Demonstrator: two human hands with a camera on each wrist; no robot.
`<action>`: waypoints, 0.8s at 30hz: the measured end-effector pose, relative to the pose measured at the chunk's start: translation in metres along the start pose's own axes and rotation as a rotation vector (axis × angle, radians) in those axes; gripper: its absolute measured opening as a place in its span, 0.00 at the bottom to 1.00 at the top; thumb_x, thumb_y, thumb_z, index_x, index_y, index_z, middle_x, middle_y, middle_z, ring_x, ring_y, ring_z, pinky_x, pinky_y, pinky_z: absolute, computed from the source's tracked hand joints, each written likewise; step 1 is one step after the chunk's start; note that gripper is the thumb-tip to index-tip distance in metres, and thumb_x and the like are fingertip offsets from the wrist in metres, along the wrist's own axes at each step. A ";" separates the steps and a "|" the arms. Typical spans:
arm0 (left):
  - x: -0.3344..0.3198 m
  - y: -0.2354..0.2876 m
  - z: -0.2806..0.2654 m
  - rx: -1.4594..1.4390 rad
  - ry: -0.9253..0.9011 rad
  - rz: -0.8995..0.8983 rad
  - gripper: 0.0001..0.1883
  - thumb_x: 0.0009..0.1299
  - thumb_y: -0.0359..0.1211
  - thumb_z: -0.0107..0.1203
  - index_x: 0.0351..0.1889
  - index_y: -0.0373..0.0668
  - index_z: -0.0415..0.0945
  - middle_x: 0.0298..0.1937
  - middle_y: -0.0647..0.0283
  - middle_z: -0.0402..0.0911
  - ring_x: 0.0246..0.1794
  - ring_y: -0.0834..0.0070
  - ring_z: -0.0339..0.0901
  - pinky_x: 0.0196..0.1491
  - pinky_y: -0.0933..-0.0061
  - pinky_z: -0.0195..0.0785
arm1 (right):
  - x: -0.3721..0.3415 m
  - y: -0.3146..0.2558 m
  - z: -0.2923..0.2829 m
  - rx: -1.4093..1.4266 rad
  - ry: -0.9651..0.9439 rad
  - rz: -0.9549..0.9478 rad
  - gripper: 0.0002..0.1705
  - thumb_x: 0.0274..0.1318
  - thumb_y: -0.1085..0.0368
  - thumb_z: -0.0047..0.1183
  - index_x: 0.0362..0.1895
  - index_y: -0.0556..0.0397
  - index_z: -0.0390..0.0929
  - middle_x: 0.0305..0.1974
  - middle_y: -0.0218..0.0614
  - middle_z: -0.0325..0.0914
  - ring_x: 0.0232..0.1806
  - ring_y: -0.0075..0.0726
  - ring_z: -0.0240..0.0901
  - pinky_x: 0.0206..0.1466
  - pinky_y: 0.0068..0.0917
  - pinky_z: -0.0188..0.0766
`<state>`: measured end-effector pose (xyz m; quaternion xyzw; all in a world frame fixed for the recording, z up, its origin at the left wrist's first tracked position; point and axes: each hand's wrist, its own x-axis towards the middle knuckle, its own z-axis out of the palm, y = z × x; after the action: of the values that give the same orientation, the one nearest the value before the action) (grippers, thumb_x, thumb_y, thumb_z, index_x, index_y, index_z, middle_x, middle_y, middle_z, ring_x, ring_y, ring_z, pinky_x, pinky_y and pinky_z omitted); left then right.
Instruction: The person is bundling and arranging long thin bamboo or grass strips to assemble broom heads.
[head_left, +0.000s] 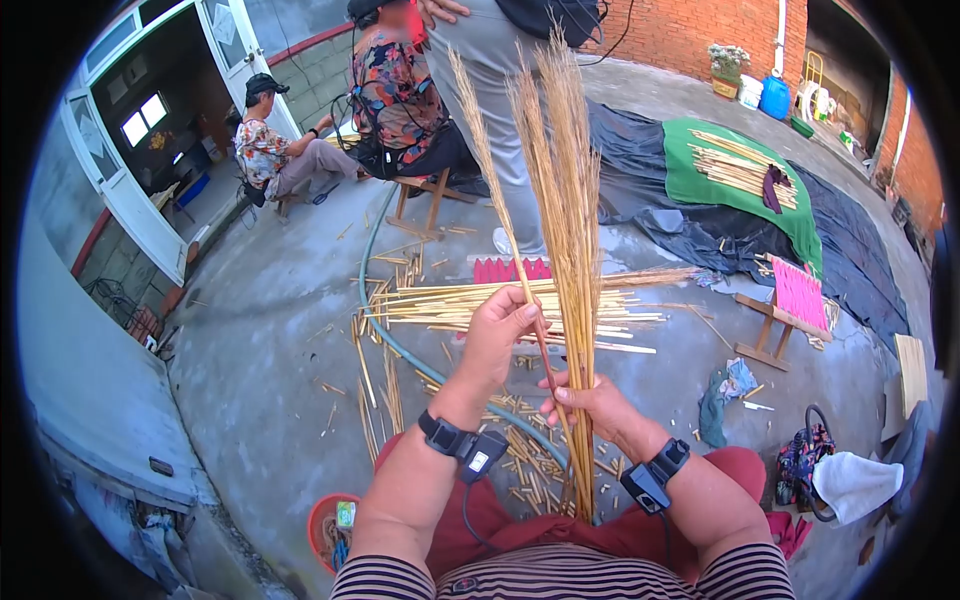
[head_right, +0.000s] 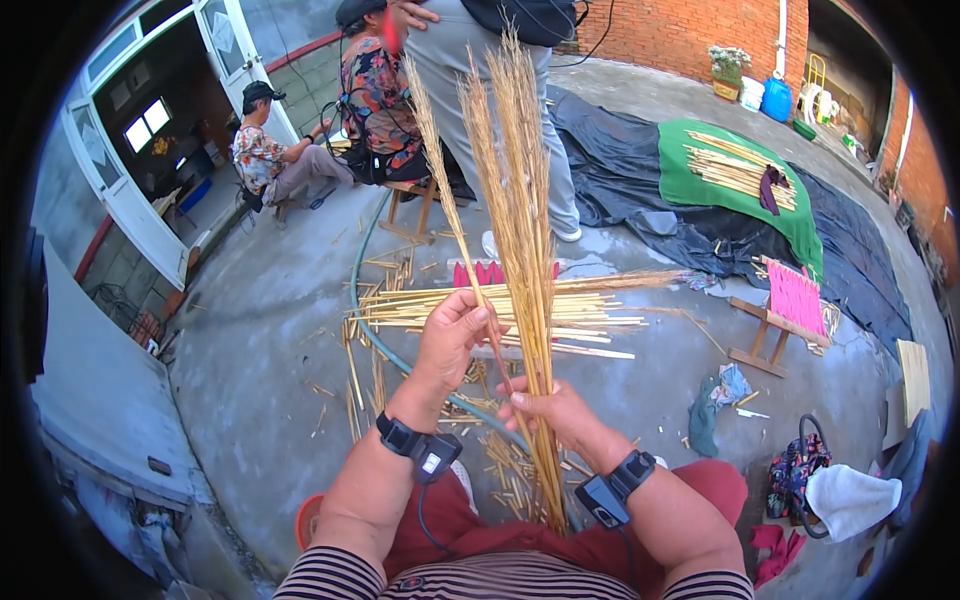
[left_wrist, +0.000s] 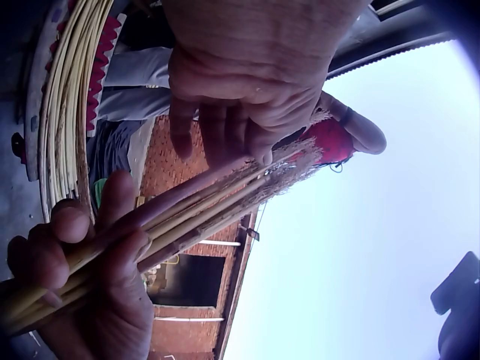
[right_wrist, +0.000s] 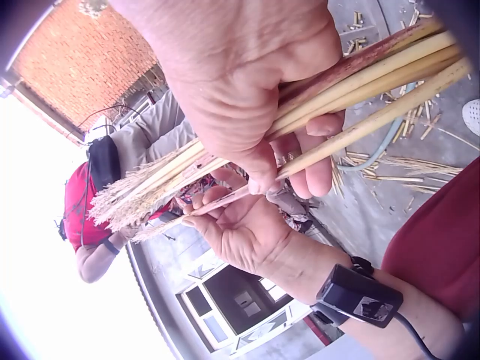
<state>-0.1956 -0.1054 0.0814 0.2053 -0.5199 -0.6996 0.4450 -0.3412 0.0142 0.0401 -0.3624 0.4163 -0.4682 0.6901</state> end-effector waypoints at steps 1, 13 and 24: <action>0.000 -0.001 0.000 -0.003 0.008 0.000 0.07 0.67 0.33 0.54 0.39 0.41 0.71 0.29 0.68 0.75 0.29 0.80 0.74 0.44 0.71 0.73 | 0.000 0.001 0.000 0.002 0.002 -0.005 0.17 0.58 0.64 0.50 0.50 0.60 0.71 0.33 0.38 0.79 0.31 0.26 0.76 0.28 0.17 0.64; 0.001 -0.009 0.001 0.018 -0.009 0.026 0.08 0.64 0.30 0.58 0.36 0.41 0.70 0.29 0.69 0.76 0.30 0.81 0.75 0.36 0.78 0.70 | 0.003 0.000 -0.001 0.053 -0.010 -0.023 0.17 0.57 0.65 0.52 0.49 0.60 0.72 0.33 0.39 0.79 0.30 0.27 0.77 0.27 0.16 0.65; 0.001 -0.019 0.009 0.100 -0.051 0.021 0.09 0.63 0.30 0.58 0.36 0.41 0.69 0.31 0.68 0.76 0.31 0.79 0.77 0.34 0.80 0.69 | 0.005 0.004 -0.003 0.065 -0.010 -0.028 0.15 0.57 0.64 0.52 0.46 0.59 0.72 0.32 0.39 0.79 0.29 0.27 0.77 0.26 0.16 0.65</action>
<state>-0.2109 -0.1000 0.0674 0.2037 -0.5674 -0.6734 0.4279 -0.3413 0.0101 0.0345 -0.3477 0.3921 -0.4892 0.6972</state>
